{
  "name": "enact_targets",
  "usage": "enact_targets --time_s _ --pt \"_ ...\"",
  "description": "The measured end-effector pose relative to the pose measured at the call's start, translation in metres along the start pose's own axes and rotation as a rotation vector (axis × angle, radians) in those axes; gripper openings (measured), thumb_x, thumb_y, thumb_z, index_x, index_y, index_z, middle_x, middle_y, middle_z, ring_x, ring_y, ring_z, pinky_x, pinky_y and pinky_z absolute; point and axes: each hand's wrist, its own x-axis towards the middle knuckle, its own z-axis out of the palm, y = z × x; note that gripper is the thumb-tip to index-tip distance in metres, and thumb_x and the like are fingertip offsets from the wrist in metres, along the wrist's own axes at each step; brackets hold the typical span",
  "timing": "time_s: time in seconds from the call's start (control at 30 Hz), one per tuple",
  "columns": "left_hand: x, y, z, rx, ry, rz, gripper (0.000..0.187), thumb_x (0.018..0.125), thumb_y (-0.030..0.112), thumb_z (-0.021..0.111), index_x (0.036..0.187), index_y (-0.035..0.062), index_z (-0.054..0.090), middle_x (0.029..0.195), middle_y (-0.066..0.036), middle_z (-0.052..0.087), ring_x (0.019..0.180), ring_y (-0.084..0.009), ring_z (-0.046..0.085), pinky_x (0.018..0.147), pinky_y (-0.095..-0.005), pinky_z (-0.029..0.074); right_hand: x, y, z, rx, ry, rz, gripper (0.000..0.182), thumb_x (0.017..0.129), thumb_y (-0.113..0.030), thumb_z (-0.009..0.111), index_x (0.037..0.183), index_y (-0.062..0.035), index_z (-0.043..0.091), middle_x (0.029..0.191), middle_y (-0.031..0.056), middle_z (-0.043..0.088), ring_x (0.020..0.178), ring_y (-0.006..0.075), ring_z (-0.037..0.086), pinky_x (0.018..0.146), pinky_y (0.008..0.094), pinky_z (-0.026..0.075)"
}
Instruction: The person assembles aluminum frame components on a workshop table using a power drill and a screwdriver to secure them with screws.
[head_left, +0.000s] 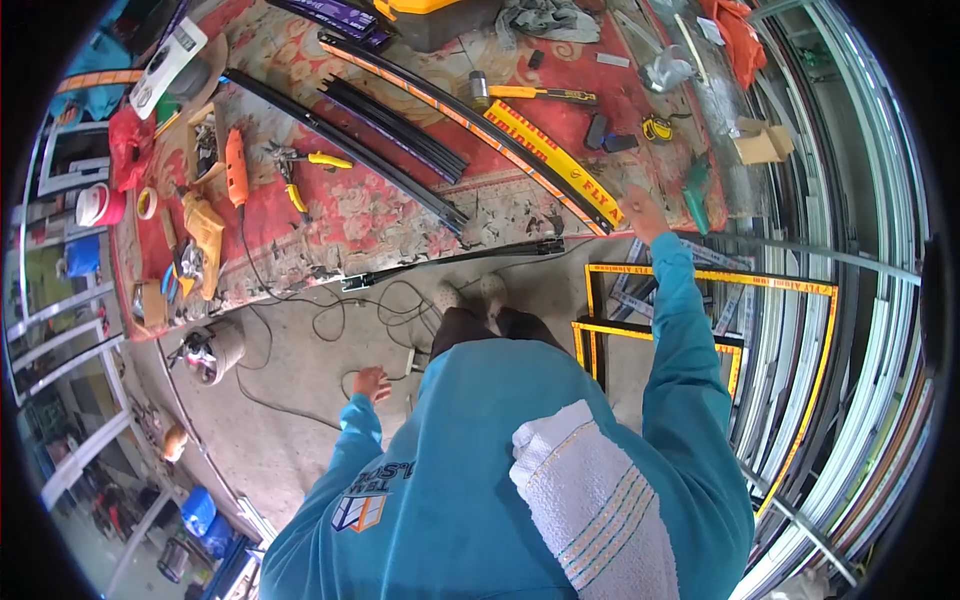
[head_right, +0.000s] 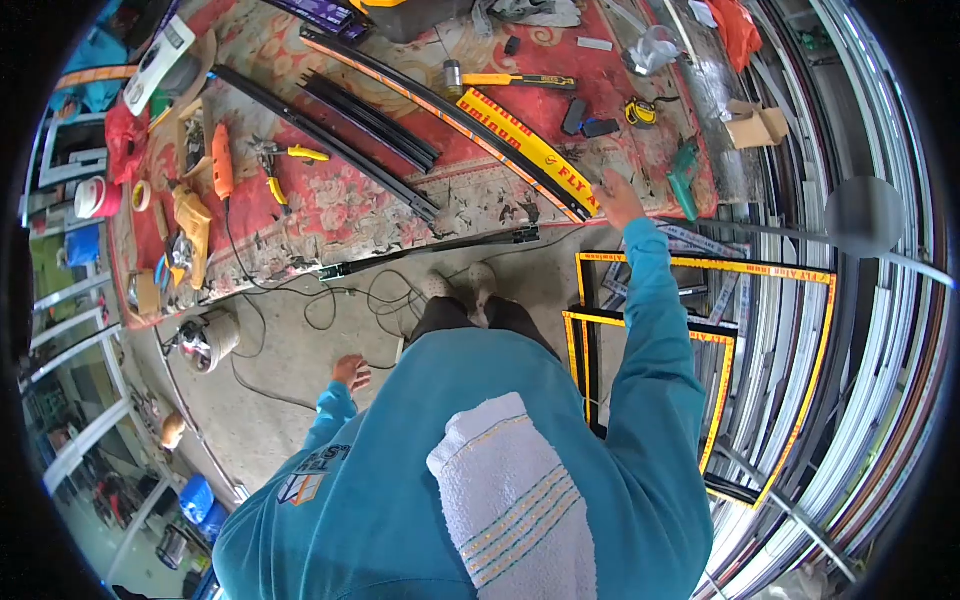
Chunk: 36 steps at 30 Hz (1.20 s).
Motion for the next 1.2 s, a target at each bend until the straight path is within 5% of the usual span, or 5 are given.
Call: enact_targets --time_s 0.47,0.6,0.67,1.0,1.2 --pt "-0.005 0.037 0.052 -0.442 0.022 0.256 0.04 0.095 0.033 0.06 0.125 0.0073 0.056 0.117 -0.009 0.065 0.09 -0.026 0.067 0.066 -0.0364 0.056 0.182 -0.108 0.029 -0.273 -0.1 -0.202 0.058 0.091 -0.028 0.065 0.141 -0.0026 0.047 0.129 0.0181 0.061 0.119 0.0274 0.059 0.1 0.0359 0.045" --pt "-0.04 -0.026 0.09 -0.638 0.142 0.22 0.038 0.095 0.033 0.061 0.122 0.0069 0.057 0.115 -0.01 0.065 0.088 -0.0263 0.067 0.066 -0.0361 0.055 0.259 -0.129 0.045 -0.388 -0.043 -0.496 0.056 0.087 -0.032 0.066 0.136 -0.0063 0.052 0.123 0.0226 0.062 0.115 0.0385 0.059 0.1 0.0425 0.046" --pt "-0.053 -0.089 0.115 -0.743 0.244 0.139 0.036 0.095 0.031 0.06 0.121 0.0055 0.058 0.113 -0.011 0.066 0.087 -0.0271 0.067 0.067 -0.0373 0.055 0.302 -0.141 0.053 -0.583 0.057 -0.745 0.04 0.088 -0.024 0.068 0.12 -0.0021 0.06 0.108 0.0156 0.068 0.096 0.0236 0.066 0.084 0.036 0.052" --pt "-0.188 -0.205 0.292 -0.47 0.19 -0.289 0.047 0.091 0.039 0.064 0.127 0.0088 0.059 0.11 -0.011 0.064 0.089 -0.0282 0.067 0.076 -0.0465 0.056 0.406 -0.111 0.091 -0.69 -0.082 -0.532 0.036 0.091 -0.035 0.056 0.116 -0.0107 0.064 0.11 0.0174 0.069 0.105 0.0357 0.065 0.091 0.0443 0.05" --pt "-0.126 -0.153 0.26 -0.363 0.387 0.083 0.042 0.091 0.038 0.064 0.104 -0.001 0.069 0.087 -0.011 0.071 0.078 -0.0236 0.068 0.065 -0.0402 0.055 0.208 -0.219 0.111 0.466 -0.474 -0.529 0.028 0.098 -0.011 0.053 0.125 -0.0046 0.057 0.119 0.0146 0.061 0.092 0.0255 0.069 0.079 0.0347 0.059"
